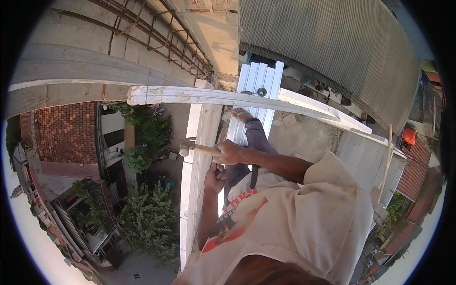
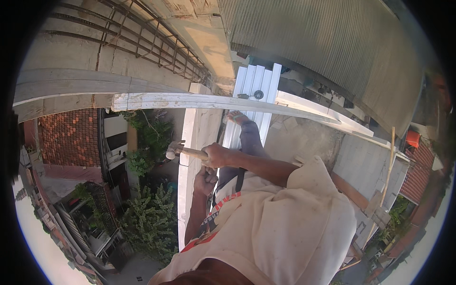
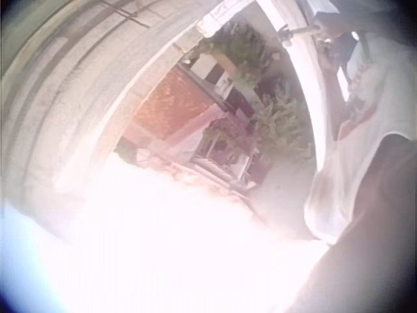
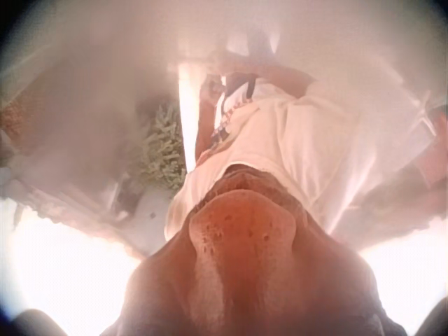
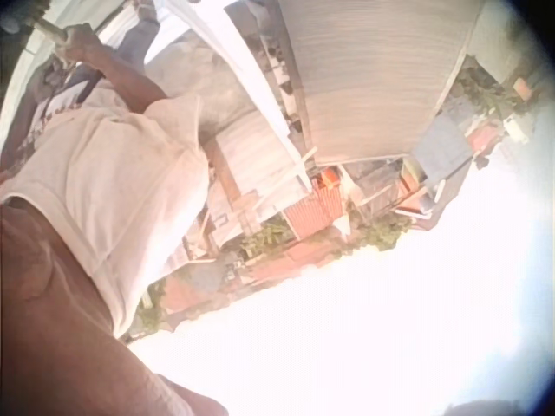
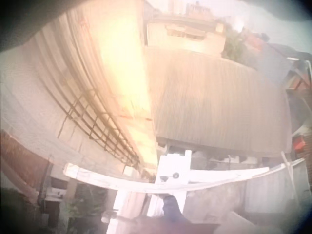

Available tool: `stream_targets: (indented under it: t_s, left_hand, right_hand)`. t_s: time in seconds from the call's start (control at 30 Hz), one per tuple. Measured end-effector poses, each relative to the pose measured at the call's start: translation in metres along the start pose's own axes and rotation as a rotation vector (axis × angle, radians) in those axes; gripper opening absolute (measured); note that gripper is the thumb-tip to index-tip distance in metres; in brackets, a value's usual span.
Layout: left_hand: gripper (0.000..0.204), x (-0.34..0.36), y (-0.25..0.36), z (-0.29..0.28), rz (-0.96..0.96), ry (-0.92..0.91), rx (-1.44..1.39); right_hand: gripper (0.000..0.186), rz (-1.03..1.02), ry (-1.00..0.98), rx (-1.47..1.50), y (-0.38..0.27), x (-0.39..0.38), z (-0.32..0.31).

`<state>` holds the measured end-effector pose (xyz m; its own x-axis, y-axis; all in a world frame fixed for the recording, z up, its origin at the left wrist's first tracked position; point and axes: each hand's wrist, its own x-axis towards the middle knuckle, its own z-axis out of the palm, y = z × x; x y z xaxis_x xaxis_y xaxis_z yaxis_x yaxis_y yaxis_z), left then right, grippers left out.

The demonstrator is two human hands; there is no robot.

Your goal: The person installs white roof panels on a curved structure, using a hammer to secure nails and a tape measure to check dimensions. They retrieve nails from a bucket and repeatedly hammer them into the panels while standing on the roof.

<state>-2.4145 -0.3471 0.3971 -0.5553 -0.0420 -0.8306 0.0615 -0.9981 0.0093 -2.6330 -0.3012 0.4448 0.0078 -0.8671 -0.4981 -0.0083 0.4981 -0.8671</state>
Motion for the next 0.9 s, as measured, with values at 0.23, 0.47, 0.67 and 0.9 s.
stream_targets:
  t_s: [0.23, 0.47, 0.67, 0.9]
  left_hand:
    - [0.042, -0.004, 0.011, 0.043, -0.005, 0.082, 0.173]
    - [0.041, 0.021, 0.008, 0.041, -0.035, -0.029, 0.166]
    - [0.041, 0.029, -0.006, 0.034, 0.033, -0.075, -0.014]
    - [0.038, 0.034, -0.017, 0.021, 0.141, -0.031, -0.184]
  right_hand:
    - [0.044, -0.179, 0.042, -0.254, 0.024, 0.014, -0.029]
    - [0.046, -0.151, 0.007, -0.222, 0.032, 0.019, -0.050]
    - [0.044, 0.019, -0.066, -0.264, 0.000, 0.029, -0.055]
    - [0.046, -0.002, -0.135, -0.523, -0.008, 0.055, -0.027]
